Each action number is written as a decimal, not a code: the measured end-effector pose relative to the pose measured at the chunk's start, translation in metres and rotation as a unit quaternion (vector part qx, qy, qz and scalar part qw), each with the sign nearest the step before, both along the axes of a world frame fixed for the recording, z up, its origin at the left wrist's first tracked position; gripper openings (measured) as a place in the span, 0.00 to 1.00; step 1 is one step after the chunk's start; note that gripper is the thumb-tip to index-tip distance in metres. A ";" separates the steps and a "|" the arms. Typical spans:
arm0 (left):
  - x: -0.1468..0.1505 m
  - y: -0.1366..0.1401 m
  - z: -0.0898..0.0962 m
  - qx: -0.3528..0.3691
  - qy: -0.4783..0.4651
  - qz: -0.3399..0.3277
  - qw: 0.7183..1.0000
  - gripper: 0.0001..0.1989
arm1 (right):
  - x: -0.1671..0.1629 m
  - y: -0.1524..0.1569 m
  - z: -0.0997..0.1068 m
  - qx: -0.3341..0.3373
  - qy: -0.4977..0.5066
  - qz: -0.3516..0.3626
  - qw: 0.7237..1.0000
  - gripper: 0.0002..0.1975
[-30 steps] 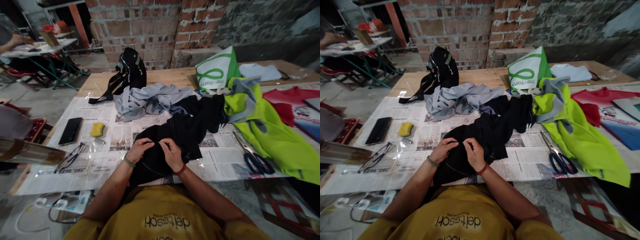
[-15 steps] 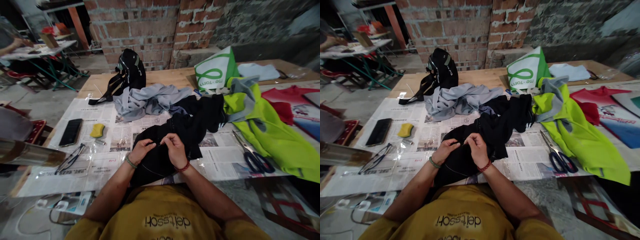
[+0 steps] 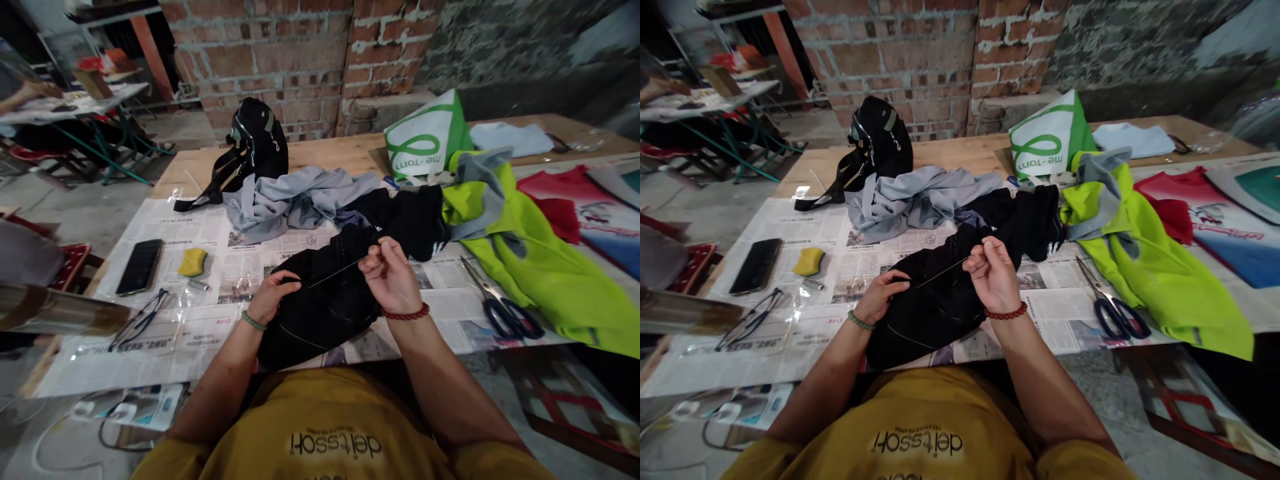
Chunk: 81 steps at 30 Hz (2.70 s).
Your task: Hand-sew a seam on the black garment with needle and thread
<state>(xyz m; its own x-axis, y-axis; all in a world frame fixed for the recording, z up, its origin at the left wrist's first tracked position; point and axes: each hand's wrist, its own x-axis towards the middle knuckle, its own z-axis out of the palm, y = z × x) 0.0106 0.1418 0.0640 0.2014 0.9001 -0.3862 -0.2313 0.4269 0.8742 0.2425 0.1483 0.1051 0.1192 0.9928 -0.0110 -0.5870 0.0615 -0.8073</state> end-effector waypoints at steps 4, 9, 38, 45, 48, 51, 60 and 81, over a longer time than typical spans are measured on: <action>-0.002 0.000 0.004 0.023 -0.024 -0.006 0.999 0.17 | 0.019 -0.001 0.011 0.033 -0.044 -0.027 0.998 0.04; -0.002 -0.001 0.004 0.025 -0.052 -0.009 0.998 0.17 | 0.024 -0.007 0.019 0.056 -0.040 -0.046 0.997 0.02; -0.007 -0.006 0.004 0.081 0.002 0.013 0.997 0.12 | -0.071 -0.056 -0.030 -0.124 -0.198 0.307 0.923 0.14; -0.007 -0.006 0.005 0.237 0.099 -0.044 0.966 0.06 | -0.076 -0.056 -0.033 -0.148 -0.190 0.271 0.932 0.12; -0.007 -0.006 0.004 0.319 0.135 -0.073 0.935 0.05 | -0.078 -0.057 -0.035 -0.145 -0.187 0.256 0.937 0.12; -0.007 -0.006 0.001 0.384 0.160 -0.095 0.905 0.06 | -0.080 -0.058 -0.038 -0.136 -0.194 0.232 0.943 0.13; -0.014 -0.004 0.000 0.480 0.175 -0.144 0.848 0.07 | -0.086 -0.065 -0.045 -0.133 -0.225 0.203 0.943 0.14; 0.001 -0.014 0.000 0.540 0.276 0.005 0.795 0.08 | -0.063 -0.050 -0.028 0.099 -0.559 0.029 0.823 0.07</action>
<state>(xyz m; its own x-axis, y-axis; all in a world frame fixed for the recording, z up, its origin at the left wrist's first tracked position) 0.0118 0.1278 0.0645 0.2606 0.7672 0.5861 0.3156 -0.6414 0.6993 0.1794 0.0986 0.0771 -0.1027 0.9666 0.2349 0.5081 0.2540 -0.8230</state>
